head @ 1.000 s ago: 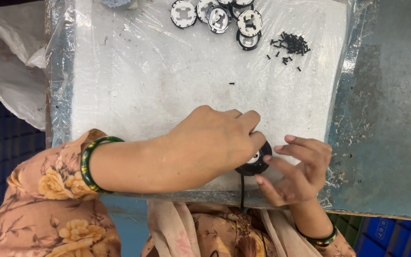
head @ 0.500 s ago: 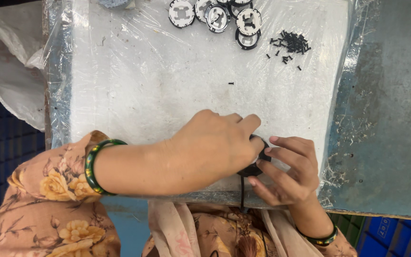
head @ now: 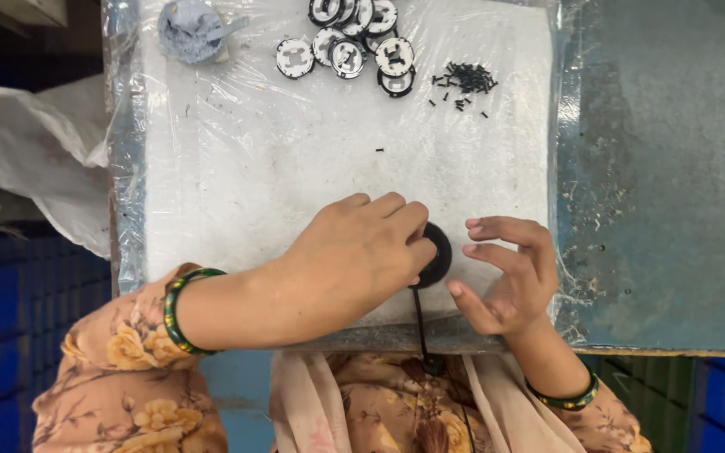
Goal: The person assembles a small LED light by placing a white LED module into a black circular housing, applying adhesive with a small spatula, and securing a white plastic cover over the module. The person then screws the cover into place by hand.
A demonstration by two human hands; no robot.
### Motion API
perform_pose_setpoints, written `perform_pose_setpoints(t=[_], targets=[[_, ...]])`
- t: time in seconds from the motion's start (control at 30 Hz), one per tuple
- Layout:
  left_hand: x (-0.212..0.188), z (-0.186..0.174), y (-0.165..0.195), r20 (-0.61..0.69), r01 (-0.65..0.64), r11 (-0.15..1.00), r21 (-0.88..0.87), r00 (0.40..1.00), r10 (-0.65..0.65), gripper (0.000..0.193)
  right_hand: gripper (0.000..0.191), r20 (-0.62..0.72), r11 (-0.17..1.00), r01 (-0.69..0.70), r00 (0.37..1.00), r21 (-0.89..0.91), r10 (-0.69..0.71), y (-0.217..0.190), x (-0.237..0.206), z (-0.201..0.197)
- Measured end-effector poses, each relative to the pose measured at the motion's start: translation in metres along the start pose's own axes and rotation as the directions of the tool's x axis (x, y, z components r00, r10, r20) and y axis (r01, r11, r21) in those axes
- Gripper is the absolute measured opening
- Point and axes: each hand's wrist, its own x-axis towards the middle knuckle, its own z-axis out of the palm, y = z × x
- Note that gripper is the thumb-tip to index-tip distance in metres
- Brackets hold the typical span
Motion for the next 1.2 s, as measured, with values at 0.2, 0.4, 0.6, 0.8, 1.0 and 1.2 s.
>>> perform_pose_setpoints(t=[0.2, 0.4, 0.6, 0.8, 1.0, 1.2], targets=[[0.004, 0.016, 0.012, -0.002, 0.069, 0.992, 0.106, 0.998, -0.069, 0.007, 0.029, -0.022, 1.000, -0.012, 1.000, 0.024, 0.012, 0.000, -0.002, -0.005], [0.011, 0.023, 0.021, 0.043, 0.120, 0.964, 0.239, 0.990, -0.134, 0.005, 0.028, -0.082, 0.998, -0.020, 0.996, 0.065, 0.025, 0.001, -0.004, -0.009], [0.010, 0.016, 0.026, 0.015, 0.166, 0.972, 0.168, 0.985, -0.171, 0.012, 0.027, -0.105, 0.997, -0.034, 0.994, 0.069, 0.041, 0.000, -0.006, -0.014], [0.001, 0.007, 0.022, 0.066, 0.015, 0.947, 0.319, 0.997, -0.039, 0.005, 0.026, -0.104, 0.995, -0.032, 0.994, 0.095, 0.042, -0.001, -0.005, -0.014], [0.001, 0.008, 0.017, 0.092, -0.047, 0.931, 0.362, 0.996, 0.015, 0.005, 0.027, -0.086, 0.996, -0.044, 0.995, 0.073, 0.051, -0.001, -0.005, -0.013], [0.003, 0.010, 0.015, 0.109, -0.040, 0.937, 0.346, 0.994, 0.002, 0.004, 0.025, -0.077, 0.995, -0.050, 0.995, 0.083, 0.057, -0.001, -0.004, -0.013]])
